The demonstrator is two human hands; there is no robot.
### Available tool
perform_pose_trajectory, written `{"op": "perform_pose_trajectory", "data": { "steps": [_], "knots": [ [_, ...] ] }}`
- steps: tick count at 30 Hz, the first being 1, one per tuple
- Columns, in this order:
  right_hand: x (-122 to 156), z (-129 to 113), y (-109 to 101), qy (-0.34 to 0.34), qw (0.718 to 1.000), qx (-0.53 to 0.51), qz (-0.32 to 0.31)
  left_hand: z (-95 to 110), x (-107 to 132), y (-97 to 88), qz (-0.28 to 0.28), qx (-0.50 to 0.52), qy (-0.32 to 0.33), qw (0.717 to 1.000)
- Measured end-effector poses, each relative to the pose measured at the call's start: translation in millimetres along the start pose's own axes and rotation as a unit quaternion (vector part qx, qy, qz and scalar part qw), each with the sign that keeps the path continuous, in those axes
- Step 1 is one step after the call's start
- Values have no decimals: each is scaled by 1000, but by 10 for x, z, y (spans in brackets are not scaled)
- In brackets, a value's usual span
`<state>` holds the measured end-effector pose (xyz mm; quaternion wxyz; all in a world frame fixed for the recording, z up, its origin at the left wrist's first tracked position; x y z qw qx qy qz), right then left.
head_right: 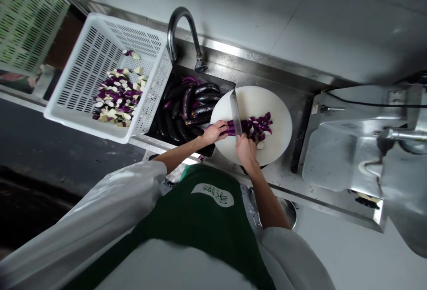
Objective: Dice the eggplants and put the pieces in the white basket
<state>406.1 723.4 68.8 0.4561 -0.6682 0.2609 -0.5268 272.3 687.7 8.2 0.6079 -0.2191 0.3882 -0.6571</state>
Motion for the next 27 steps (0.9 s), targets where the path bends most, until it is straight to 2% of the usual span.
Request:
{"op": "perform_pose_trajectory", "data": {
  "steps": [4, 8, 11, 14, 18, 21, 24, 27],
  "knots": [
    [64, -111, 105, -5, 1000, 1, -27, -13, -15, 2, 0, 9, -6, 1000],
    [-117, -243, 182, -3, 1000, -15, -16, -12, -16, -10, -13, 4, -4, 1000],
    [-257, -191, 210, -6, 1000, -26, -12, 23, -2, -37, -18, -26, -1, 1000],
    [-301, -19, 216, -13, 999, -28, -14, 79, -34, -9, -24, -58, -3, 998],
    [-219, 182, 149, 2, 1000, -19, -5, 168, -182, 92, -35, -80, -16, 996],
    [-98, 208, 59, 17, 1000, -10, 3, 180, -223, 8, -13, -98, -34, 995],
    [13, 144, -12, 10, 1000, -6, 3, 111, -115, -142, 8, -94, -44, 995],
    [56, 62, -1, 0, 1000, -2, -15, 15, 24, -135, -14, -56, -36, 998]
  ]
}}
Point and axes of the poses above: each hand's wrist, its own x-axis away from the middle knuckle, its own y-axis out of the palm, z = x × y, the point moved 10 cm from there along -x, towards the middle knuckle, and after that the axes turned 3 degrees about y, right-handed, at the moved point
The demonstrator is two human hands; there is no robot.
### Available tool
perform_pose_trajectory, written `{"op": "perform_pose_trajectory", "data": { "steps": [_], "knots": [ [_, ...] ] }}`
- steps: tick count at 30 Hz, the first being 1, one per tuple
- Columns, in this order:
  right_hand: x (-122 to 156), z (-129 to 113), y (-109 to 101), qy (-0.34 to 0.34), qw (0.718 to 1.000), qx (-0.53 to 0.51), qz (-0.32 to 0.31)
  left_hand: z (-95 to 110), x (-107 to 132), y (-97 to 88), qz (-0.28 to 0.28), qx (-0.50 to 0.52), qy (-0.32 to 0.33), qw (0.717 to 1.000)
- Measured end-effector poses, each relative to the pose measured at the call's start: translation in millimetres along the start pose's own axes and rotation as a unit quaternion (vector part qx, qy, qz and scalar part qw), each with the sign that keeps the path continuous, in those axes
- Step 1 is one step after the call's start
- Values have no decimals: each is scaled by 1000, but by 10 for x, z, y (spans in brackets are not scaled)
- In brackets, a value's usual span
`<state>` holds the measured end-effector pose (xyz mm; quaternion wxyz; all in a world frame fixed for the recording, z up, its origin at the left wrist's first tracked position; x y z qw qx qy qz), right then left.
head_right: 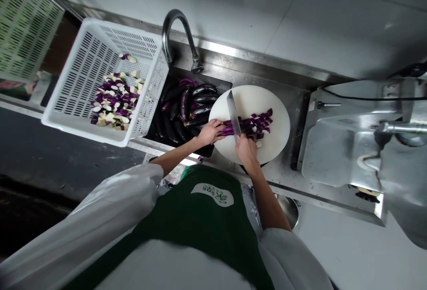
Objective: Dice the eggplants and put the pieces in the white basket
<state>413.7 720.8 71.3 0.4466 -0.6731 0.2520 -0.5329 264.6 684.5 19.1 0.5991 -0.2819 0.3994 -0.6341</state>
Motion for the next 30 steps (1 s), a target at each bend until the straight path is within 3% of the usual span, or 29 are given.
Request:
{"op": "perform_pose_trajectory", "data": {
  "steps": [4, 8, 12, 16, 19, 25, 30],
  "knots": [
    [-85, -113, 100, -1, 1000, 6, -21, -66, 56, 119, -8, 40, 16, 999],
    [-251, -230, 134, -3, 1000, 2, -2, -78, 32, 162, -2, 68, 23, 997],
    [-275, -216, 103, -11, 1000, 7, 1, -72, 33, 132, 4, 83, 30, 996],
    [-110, -123, 25, -13, 1000, 19, 18, -66, 45, 126, 13, 94, 39, 995],
    [-41, -150, 88, -18, 1000, 22, -3, -63, 34, 142, 13, 100, 42, 994],
    [-235, -351, 199, -17, 1000, 3, 0, -61, 13, 128, 8, 86, 39, 995],
    [-276, -340, 140, -29, 1000, 2, 7, -62, 180, -3, 38, 67, 34, 996]
  ]
}}
Point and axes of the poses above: each hand's wrist, its own x-axis away from the middle knuckle, its own y-axis out of the palm, z = x × y, the point moved 10 cm from there along -x, towards the middle knuckle, and after that the axes turned 3 degrees about y, right-handed, at the moved point
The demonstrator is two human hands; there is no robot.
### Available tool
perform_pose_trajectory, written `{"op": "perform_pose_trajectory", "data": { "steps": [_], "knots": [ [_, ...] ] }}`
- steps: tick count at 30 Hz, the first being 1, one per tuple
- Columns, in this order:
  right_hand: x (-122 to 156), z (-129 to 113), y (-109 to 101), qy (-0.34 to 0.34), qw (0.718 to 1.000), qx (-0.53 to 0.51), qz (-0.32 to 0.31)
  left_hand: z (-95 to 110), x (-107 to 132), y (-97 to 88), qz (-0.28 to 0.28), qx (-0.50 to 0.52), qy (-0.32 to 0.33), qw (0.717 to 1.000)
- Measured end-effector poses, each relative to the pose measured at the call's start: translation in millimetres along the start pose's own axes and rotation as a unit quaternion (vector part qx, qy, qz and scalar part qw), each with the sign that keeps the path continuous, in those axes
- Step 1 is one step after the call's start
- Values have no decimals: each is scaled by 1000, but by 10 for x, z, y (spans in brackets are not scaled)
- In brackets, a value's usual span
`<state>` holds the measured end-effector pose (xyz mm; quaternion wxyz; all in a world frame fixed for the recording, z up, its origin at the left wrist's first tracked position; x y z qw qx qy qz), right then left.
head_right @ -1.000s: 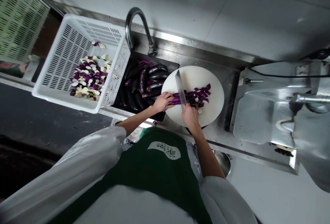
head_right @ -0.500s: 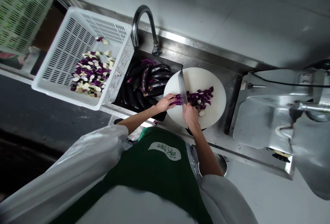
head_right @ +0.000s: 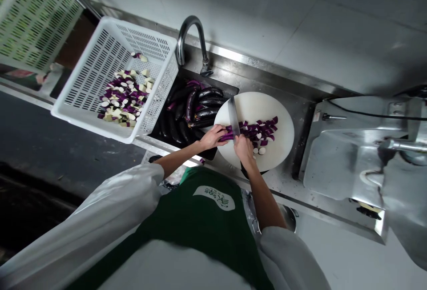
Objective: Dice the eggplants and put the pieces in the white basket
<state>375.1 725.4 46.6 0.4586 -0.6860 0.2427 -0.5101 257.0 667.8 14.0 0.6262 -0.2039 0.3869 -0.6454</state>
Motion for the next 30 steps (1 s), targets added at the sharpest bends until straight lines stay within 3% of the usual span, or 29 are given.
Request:
{"op": "perform_pose_trajectory", "data": {
  "steps": [5, 9, 17, 23, 26, 30],
  "knots": [
    [238, 62, -131, -2, 1000, 22, 20, 6, 75, 36, -11, 0, -4, 1000],
    [337, 10, -84, -17, 999, 33, 1, 0, 34, 66, 0, 14, 9, 1000],
    [22, -118, 99, -18, 1000, -7, 0, -48, 55, 79, -15, 42, 16, 999],
    [-65, 201, 35, -5, 1000, -14, 6, 43, -130, 157, -2, 44, 12, 999],
    [38, 291, -79, 6, 1000, -5, 22, 86, -172, 77, 39, 52, 14, 998],
    [214, 191, -146, -1, 1000, 9, 27, -17, -58, -55, 83, 53, -23, 995]
  ]
}}
Point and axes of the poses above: each hand's wrist, its own x-axis away from the middle knuckle, its own y-axis out of the palm, z = x × y, the point moved 10 cm from there along -x, towards the middle knuckle, and after that the axes turned 3 degrees about y, right-handed, at the moved point
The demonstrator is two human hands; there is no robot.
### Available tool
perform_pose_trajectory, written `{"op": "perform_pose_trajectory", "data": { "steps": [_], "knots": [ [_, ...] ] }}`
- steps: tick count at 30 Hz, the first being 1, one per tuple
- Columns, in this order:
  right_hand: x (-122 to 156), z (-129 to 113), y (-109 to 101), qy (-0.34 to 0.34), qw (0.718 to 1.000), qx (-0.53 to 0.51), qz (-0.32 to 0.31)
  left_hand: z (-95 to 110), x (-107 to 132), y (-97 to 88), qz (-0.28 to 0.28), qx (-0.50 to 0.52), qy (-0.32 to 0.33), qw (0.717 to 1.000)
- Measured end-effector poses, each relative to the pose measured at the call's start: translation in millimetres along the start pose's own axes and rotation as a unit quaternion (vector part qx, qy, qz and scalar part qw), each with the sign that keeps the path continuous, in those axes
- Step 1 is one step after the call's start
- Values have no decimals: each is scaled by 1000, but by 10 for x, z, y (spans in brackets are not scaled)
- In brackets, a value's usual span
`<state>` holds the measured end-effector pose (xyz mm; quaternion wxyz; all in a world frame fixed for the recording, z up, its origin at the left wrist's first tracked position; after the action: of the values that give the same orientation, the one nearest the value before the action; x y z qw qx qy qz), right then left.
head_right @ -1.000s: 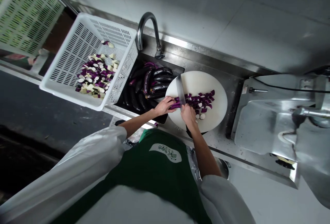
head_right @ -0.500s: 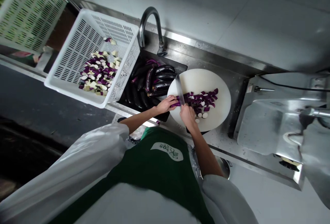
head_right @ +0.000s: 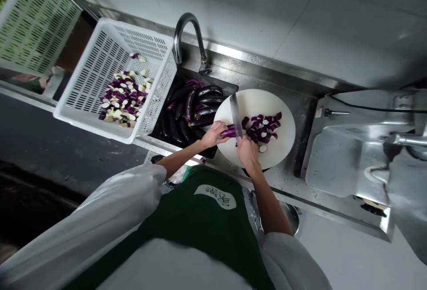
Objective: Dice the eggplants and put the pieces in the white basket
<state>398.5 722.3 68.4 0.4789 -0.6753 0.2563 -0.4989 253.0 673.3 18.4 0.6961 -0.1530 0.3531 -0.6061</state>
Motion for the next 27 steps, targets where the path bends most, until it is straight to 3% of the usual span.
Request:
{"op": "perform_pose_trajectory", "data": {
  "steps": [6, 11, 17, 23, 27],
  "knots": [
    [-69, -210, 176, -6, 1000, 2, -21, -34, 82, 159, -46, 6, 30, 998],
    [-215, -285, 187, -9, 1000, 1, -15, -14, 75, 142, -58, 2, 29, 998],
    [-1, -205, -6, -12, 1000, 20, -4, -18, 244, -117, 38, -9, -8, 999],
    [34, -379, 186, -29, 998, 35, -37, -82, 233, 109, -27, 8, -9, 1000],
    [-108, -445, 229, -26, 999, 32, -31, -78, 225, 109, -28, 10, -4, 1000]
  ]
}}
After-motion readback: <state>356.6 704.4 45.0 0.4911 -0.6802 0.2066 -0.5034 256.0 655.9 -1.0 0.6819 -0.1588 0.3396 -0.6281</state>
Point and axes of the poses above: each hand's wrist, its own x-axis away from the middle knuckle, its own y-axis out of the palm, z = x × y, the point moved 10 cm from there along -x, towards the middle knuckle, and after that the axes turned 3 degrees about y, right-handed, at the moved point
